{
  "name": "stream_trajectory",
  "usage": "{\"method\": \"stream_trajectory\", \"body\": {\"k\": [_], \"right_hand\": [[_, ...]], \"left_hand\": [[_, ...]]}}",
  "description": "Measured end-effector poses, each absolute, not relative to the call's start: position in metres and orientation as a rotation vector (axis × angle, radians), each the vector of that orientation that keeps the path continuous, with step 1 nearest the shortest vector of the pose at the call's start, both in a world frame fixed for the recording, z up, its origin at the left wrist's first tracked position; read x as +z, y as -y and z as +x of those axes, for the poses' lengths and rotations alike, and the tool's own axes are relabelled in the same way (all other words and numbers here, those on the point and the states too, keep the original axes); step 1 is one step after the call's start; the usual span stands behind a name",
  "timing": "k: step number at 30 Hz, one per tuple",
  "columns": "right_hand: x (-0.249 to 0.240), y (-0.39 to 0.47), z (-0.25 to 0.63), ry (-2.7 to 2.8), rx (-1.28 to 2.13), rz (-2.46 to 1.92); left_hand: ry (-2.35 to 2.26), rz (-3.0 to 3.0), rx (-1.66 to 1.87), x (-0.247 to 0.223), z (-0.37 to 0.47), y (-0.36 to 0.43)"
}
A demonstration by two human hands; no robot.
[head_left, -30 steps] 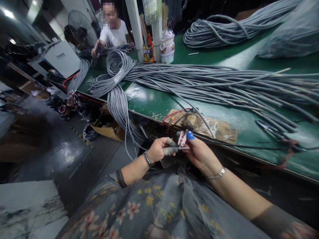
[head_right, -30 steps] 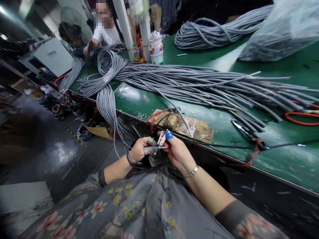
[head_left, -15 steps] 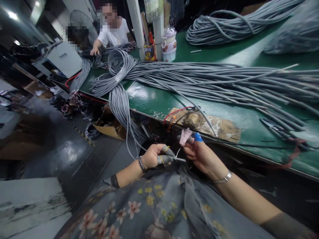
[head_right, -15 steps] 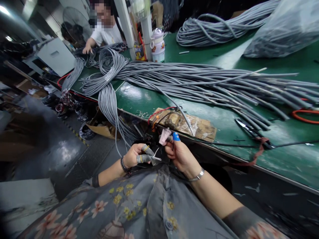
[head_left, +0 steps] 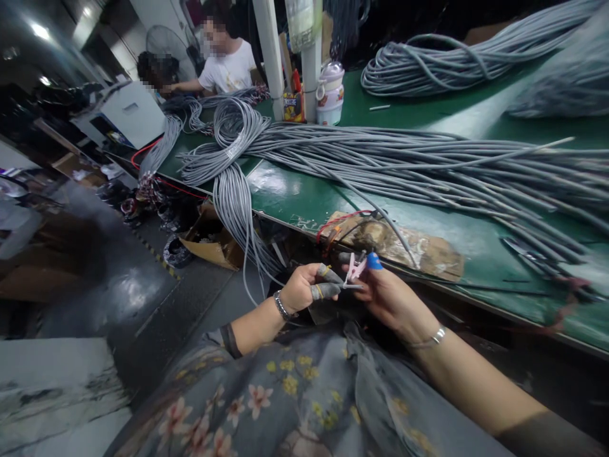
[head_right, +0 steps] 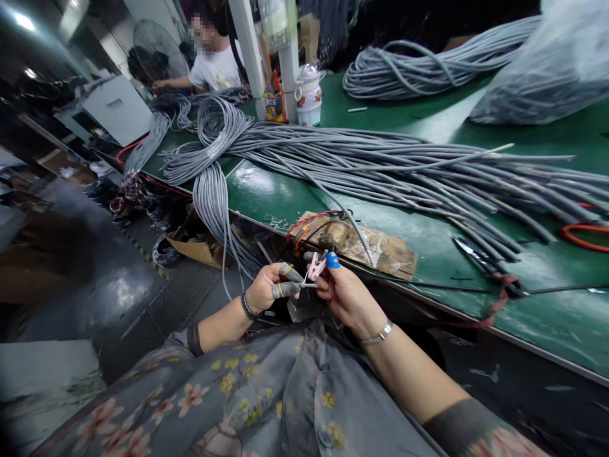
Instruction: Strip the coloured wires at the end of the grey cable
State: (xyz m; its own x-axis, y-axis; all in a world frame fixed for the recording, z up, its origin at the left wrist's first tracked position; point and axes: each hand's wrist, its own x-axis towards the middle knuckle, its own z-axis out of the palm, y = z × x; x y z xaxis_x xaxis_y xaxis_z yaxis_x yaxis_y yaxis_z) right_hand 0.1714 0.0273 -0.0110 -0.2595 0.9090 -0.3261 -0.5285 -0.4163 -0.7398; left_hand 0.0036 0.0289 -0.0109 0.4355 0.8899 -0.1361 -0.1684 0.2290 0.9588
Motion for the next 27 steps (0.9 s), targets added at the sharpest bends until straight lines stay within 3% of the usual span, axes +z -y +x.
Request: {"method": "stream_trajectory", "body": {"k": [13,20,23,27], "right_hand": [[-0.017,-0.028,0.162,0.569,1.812,-0.870],[-0.030,-0.014,0.177,0.765,1.794,-0.972],[-0.035,-0.004,0.192,1.112,1.662,-1.211],[-0.032,0.008,0.211,1.643,1.242,-1.334]], "left_hand": [[-0.841,1.078,0.803,-0.019,0.011,-0.033],[-0.843,1.134,0.612,-0.016,-0.008,-0.009],[-0.977,1.136,0.645,-0.013,-0.013,0.002],[-1.158,1.177,0.661,-0.005,-0.017,0.007]]}}
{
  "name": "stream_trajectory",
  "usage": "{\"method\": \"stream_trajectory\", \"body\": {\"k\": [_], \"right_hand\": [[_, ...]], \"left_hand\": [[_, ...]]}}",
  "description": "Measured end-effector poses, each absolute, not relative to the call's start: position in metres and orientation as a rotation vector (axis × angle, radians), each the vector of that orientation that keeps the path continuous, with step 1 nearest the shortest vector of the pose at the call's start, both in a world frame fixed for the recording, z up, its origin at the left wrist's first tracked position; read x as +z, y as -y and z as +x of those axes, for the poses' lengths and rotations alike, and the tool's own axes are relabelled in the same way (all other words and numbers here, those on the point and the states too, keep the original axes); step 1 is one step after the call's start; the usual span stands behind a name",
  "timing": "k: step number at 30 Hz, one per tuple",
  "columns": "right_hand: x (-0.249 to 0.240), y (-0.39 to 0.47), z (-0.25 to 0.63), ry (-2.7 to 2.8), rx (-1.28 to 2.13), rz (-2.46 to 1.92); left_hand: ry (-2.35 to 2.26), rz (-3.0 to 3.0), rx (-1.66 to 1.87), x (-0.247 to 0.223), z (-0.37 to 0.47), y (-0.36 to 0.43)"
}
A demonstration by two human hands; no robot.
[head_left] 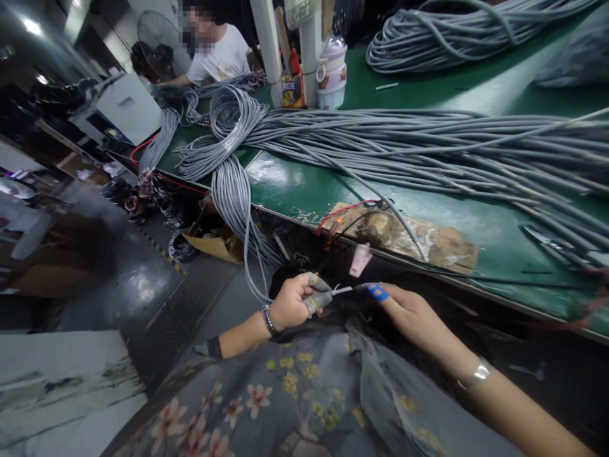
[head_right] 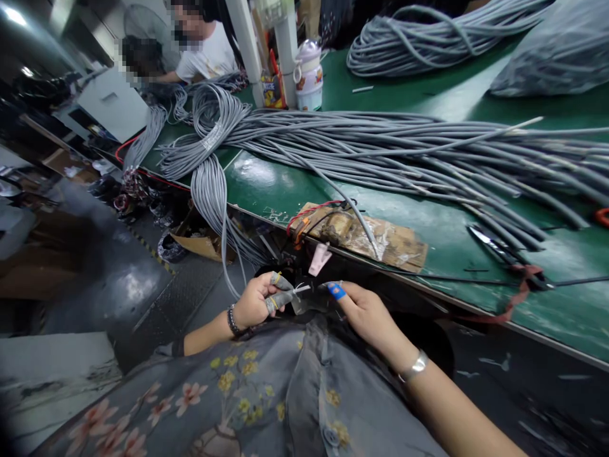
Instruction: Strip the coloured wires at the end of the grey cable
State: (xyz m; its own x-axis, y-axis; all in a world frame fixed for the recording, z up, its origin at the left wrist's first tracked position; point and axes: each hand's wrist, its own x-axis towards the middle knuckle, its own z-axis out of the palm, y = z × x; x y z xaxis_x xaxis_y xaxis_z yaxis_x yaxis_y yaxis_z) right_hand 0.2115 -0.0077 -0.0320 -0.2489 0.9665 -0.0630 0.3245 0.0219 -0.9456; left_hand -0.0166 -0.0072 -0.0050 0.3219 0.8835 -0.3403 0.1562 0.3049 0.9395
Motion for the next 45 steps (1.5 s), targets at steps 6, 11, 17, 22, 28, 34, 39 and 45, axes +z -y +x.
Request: {"method": "stream_trajectory", "body": {"k": [6,11,17,22,28,34,39,45], "right_hand": [[-0.006,0.023,0.220,2.140,0.343,-1.264],[0.007,0.028,0.213,2.314,-0.011,-1.171],[0.014,0.029,0.205,2.344,-0.101,-1.156],[0.015,0.031,0.207,2.380,-0.101,-1.200],[0.017,0.032,0.207,2.387,-0.135,-1.193],[0.022,0.032,0.204,2.419,-0.107,-1.195],[0.015,0.028,0.208,2.438,0.145,-1.149],[-0.017,0.028,0.207,1.907,1.206,-1.152]], "left_hand": [[-1.169,1.258,0.628,0.001,-0.019,0.006],[-1.163,1.335,0.579,-0.001,-0.019,0.007],[-1.243,1.705,0.546,0.000,-0.022,0.013],[-1.138,2.426,0.719,-0.004,-0.025,0.016],[-1.049,2.728,0.884,-0.014,-0.026,0.016],[-1.014,2.715,0.905,-0.017,-0.028,0.017],[-1.028,2.667,0.858,-0.021,-0.030,0.018],[-0.967,2.610,0.953,-0.018,-0.025,0.016]]}}
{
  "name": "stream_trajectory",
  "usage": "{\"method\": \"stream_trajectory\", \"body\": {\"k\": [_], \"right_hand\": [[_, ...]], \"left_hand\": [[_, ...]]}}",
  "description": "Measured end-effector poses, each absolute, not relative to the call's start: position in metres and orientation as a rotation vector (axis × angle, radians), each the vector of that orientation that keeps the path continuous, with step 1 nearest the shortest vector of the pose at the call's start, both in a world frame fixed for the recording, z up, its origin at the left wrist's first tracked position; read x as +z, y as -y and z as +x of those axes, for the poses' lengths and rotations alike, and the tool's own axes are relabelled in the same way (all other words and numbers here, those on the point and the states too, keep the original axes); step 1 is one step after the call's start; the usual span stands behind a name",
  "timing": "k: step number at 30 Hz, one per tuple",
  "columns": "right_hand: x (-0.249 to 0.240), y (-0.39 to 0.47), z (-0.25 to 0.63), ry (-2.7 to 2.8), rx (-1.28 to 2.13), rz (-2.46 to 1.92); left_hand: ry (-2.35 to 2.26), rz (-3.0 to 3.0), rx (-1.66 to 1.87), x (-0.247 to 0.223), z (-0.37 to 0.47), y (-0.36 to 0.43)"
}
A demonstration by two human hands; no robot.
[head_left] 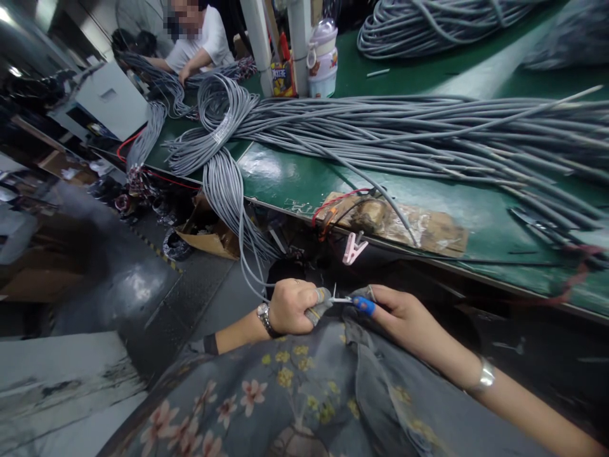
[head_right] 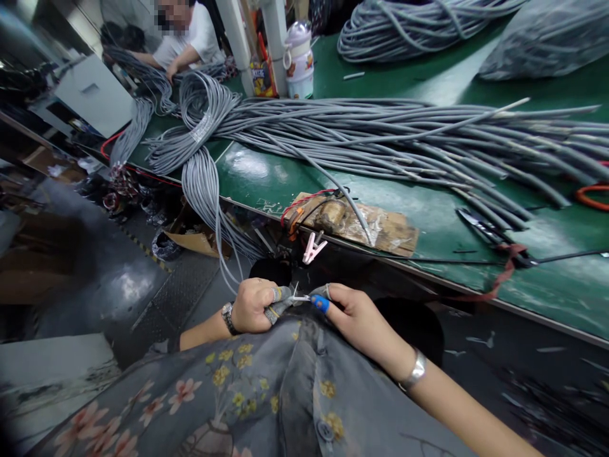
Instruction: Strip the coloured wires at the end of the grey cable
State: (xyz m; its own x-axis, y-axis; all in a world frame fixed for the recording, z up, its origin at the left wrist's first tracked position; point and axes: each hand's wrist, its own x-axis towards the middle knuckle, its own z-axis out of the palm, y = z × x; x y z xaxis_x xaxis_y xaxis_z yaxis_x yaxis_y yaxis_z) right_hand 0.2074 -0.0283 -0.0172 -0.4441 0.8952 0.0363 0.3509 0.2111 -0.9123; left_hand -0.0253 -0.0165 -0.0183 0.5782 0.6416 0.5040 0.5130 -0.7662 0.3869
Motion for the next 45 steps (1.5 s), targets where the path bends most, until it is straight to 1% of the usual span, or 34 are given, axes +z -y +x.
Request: {"method": "stream_trajectory", "body": {"k": [2,5,6,8,10,11,13,15,16,18,20,21,22,25,26,28,30,32,36,37,41,43,45], "right_hand": [[-0.020,0.031,0.205,1.851,1.164,-1.202],[-0.011,0.032,0.206,2.045,0.898,-1.285],[-0.006,0.031,0.207,2.119,0.872,-1.272],[0.000,0.028,0.209,2.199,1.019,-1.156],[0.000,0.024,0.211,2.111,1.205,-1.057],[-0.002,0.023,0.211,2.041,1.220,-1.075],[-0.008,0.021,0.209,1.970,1.074,-1.240],[-0.012,0.021,0.207,2.048,0.968,-1.349],[-0.011,0.021,0.206,2.117,1.034,-1.306],[-0.004,0.022,0.206,2.172,1.348,-1.055],[0.005,0.021,0.209,2.013,1.635,-0.830],[0.008,0.021,0.210,1.883,1.674,-0.836],[0.010,0.020,0.212,1.749,1.640,-0.916],[0.005,0.016,0.214,1.493,1.352,-1.259],[0.000,0.015,0.213,1.493,1.293,-1.334],[-0.011,0.014,0.208,1.571,1.318,-1.391],[-0.019,0.017,0.200,1.654,1.417,-1.361],[-0.021,0.020,0.193,1.741,1.398,-1.310],[-0.019,0.025,0.187,2.019,0.965,-1.228],[-0.018,0.025,0.187,2.057,0.904,-1.185],[-0.018,0.022,0.187,2.043,0.952,-1.016],[-0.012,0.023,0.189,2.022,0.996,-0.934],[0.000,0.025,0.198,1.997,0.917,-0.886]], "left_hand": [[-0.945,2.601,0.940,-0.018,-0.024,0.015],[-0.975,2.582,0.913,-0.018,-0.022,0.015],[-0.984,2.566,0.919,-0.018,-0.022,0.015],[-1.013,2.502,0.923,-0.017,-0.022,0.015],[-1.061,2.420,0.881,-0.015,-0.021,0.015],[-1.076,2.394,0.844,-0.015,-0.021,0.015],[-1.061,2.399,0.780,-0.014,-0.020,0.015],[-1.034,2.443,0.752,-0.016,-0.019,0.014],[-1.030,2.464,0.753,-0.017,-0.019,0.014],[-1.059,2.500,0.763,-0.020,-0.019,0.013],[-1.110,2.533,0.775,-0.023,-0.019,0.012],[-1.133,2.540,0.773,-0.023,-0.020,0.012],[-1.153,2.534,0.765,-0.023,-0.019,0.011],[-1.191,2.447,0.749,-0.023,-0.018,0.010],[-1.209,2.411,0.752,-0.022,-0.018,0.010],[-1.244,2.369,0.774,-0.023,-0.016,0.010],[-1.257,2.382,0.767,-0.025,-0.014,0.010],[-1.258,2.430,0.717,-0.027,-0.012,0.010],[-1.305,2.451,0.492,-0.024,-0.005,0.009],[-1.314,2.439,0.420,-0.023,-0.003,0.009],[-1.309,2.354,0.246,-0.014,0.003,0.004],[-1.306,2.261,0.234,-0.014,0.003,0.003],[-1.289,2.107,0.284,-0.017,0.001,0.004]]}}
